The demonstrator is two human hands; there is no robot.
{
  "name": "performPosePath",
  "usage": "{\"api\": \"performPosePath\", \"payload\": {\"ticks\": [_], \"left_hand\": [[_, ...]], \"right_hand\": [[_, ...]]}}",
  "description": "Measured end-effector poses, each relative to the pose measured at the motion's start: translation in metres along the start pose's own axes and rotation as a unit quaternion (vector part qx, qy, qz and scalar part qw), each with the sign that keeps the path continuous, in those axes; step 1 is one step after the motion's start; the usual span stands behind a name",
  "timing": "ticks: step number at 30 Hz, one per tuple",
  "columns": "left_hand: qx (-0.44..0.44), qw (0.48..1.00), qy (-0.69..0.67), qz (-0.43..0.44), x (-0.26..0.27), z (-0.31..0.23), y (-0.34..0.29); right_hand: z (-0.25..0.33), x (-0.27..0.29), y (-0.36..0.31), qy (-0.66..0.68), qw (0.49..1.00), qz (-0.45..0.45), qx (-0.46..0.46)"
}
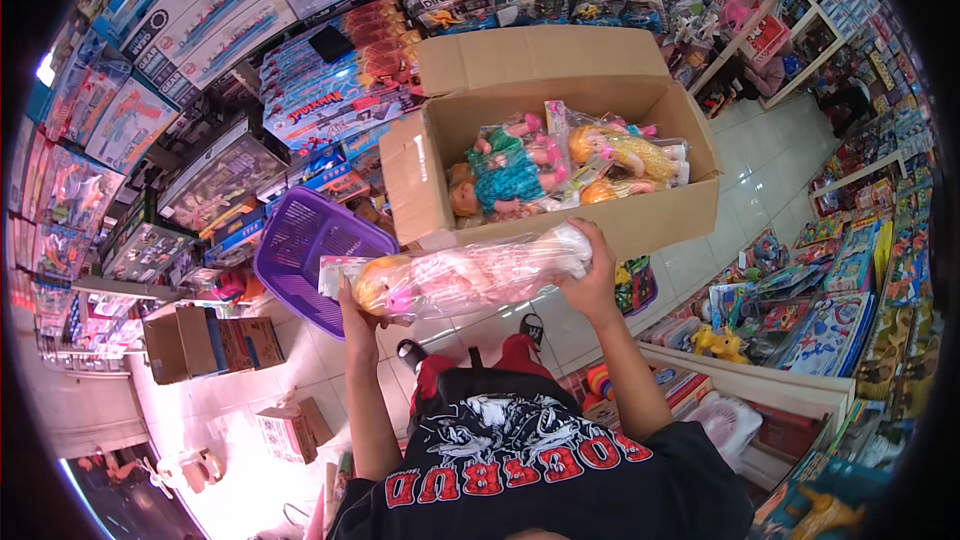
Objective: Unpacking dolls from a cardboard box and placing them into a purple plastic basket.
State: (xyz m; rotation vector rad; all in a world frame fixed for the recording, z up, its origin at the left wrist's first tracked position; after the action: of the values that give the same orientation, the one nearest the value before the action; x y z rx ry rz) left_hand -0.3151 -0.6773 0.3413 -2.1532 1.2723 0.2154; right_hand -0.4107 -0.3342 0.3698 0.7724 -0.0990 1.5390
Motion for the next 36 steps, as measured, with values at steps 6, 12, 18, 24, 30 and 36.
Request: {"api": "performPosePath", "payload": {"ticks": [6, 12, 18, 24, 30, 36], "left_hand": [[-0.061, 0.995, 0.067, 0.05, 0.12, -0.04, 0.045], [-0.124, 0.966, 0.226, -0.005, 0.197, -0.102, 0.089], [-0.246, 0.939, 0.239, -0.037, 0.252, -0.158, 0.117], [-0.351, 0.848, 0.397, -0.019, 0.287, -0.149, 0.151], [-0.244, 0.715, 0.656, -0.006, 0.329, -0.093, 0.181], [-0.164, 0.604, 0.779, -0.038, 0.314, -0.081, 0.187]], "right_hand": [[0.072, -0.104, -0.024, 0.03, 0.995, -0.011, -0.092], [0.111, -0.247, -0.073, 0.056, 0.965, 0.075, -0.243], [0.123, -0.361, -0.098, -0.042, 0.979, 0.111, -0.167], [0.135, -0.442, -0.081, -0.232, 0.889, 0.308, -0.248], [0.118, -0.502, -0.088, -0.309, 0.841, 0.418, -0.148], [0.09, -0.519, -0.091, -0.28, 0.826, 0.483, -0.081]]}}
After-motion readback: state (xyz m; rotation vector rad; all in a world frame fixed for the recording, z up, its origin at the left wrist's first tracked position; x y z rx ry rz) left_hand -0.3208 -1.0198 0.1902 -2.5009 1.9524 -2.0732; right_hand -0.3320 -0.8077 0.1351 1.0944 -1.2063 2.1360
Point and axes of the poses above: each hand's wrist, its own y-axis towards the middle knuckle, its own x-axis out of the back of the hand, z = x × y, the point moved 2 cm from there along y, towards the middle knuckle, and after that the axes turned 12 degrees about -y, right-handed, at the moved point
